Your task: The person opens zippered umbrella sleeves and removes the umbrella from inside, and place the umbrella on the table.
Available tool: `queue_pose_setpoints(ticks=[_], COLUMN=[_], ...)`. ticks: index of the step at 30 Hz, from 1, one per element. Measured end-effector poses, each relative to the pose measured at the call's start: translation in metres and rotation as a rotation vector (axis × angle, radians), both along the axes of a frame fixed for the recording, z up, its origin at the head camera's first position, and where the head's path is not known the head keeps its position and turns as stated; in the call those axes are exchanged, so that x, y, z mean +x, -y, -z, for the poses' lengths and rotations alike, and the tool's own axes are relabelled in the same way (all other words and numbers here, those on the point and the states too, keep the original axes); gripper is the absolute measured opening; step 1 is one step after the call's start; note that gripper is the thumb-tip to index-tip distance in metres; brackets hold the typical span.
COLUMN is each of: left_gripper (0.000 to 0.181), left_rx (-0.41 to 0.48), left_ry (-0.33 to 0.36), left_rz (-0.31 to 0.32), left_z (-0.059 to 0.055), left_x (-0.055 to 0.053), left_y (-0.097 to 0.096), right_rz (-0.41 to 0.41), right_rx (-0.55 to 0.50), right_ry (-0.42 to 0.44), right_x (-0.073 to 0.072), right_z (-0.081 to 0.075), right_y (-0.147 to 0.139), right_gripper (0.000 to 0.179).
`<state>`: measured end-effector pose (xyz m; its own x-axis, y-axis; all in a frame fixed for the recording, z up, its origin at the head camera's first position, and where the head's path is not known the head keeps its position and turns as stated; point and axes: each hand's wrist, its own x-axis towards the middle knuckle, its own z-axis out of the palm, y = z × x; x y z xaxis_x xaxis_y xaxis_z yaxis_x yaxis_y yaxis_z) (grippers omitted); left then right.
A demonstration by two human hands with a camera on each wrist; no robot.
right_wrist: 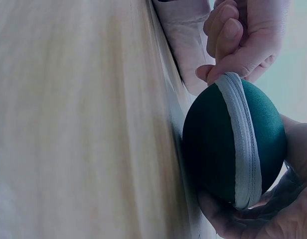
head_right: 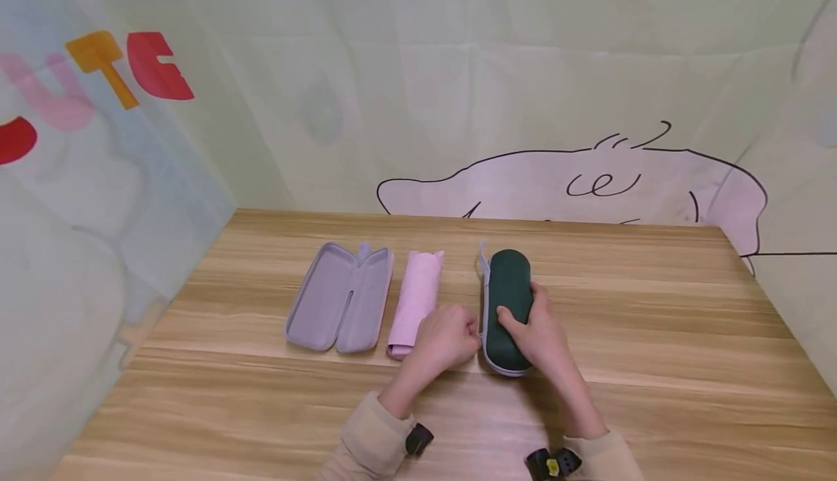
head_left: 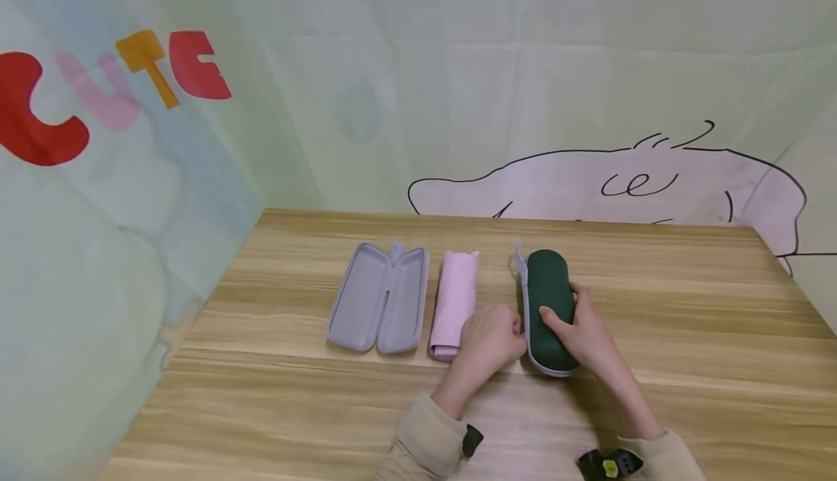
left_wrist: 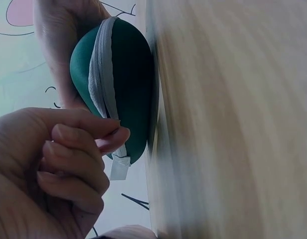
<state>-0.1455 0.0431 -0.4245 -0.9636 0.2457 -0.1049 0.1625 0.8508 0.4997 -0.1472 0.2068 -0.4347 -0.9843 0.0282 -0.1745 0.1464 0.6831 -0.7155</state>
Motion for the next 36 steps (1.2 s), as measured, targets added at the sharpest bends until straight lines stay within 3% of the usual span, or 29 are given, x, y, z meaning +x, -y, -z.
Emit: queue_pose_setpoints(ticks=[36], left_gripper=[0.040], left_rx=[0.013], left_ry=[-0.062], left_rz=[-0.032], left_z=[-0.0011], left_x=[-0.0082], left_y=[-0.0045], right_rz=[0.001], right_rx=[-0.003], right_ry=[-0.020], right_x=[0.0008], right_z=[0.0011], right_y=[-0.0009], right_gripper=[0.078])
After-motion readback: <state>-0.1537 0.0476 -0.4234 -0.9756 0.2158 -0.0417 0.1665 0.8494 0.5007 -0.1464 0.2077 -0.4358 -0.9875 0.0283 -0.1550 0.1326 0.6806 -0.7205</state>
